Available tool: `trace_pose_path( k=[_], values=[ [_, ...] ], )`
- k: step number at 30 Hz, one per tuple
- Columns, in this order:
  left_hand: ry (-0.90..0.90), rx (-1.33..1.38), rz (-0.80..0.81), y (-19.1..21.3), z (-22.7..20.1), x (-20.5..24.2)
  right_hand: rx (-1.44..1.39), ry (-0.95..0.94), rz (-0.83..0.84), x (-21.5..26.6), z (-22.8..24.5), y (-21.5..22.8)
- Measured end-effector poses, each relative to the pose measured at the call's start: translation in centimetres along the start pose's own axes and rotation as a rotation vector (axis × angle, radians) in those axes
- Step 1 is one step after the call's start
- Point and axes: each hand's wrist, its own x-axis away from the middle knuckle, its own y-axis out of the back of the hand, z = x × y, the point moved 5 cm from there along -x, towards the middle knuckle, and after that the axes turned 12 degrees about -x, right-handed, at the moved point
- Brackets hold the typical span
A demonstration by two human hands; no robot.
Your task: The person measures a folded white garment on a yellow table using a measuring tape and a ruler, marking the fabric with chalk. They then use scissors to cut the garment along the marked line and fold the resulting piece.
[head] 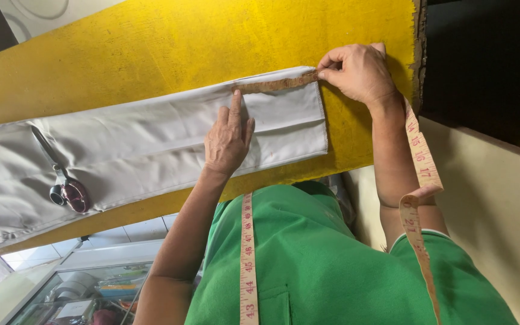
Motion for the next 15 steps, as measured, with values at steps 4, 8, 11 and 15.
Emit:
trace_pose_path(
  k=[4, 8, 11, 15],
  values=[
    [-0.013, 0.016, 0.002, 0.21, 0.0, -0.02, -0.003, 0.021, -0.021, 0.18, 0.44, -0.03],
    [0.004, 0.014, 0.021, 0.51, 0.0, -0.14, 0.013, 0.035, -0.026, 0.13, 0.2, -0.3],
    [0.002, 0.048, 0.078, 0.41, 0.05, -0.23, 0.024, 0.038, -0.025, 0.13, 0.19, -0.35],
    [-0.002, 0.046, 0.069, 0.32, 0.08, -0.19, 0.013, -0.007, -0.01, 0.2, 0.32, -0.2]
  ],
)
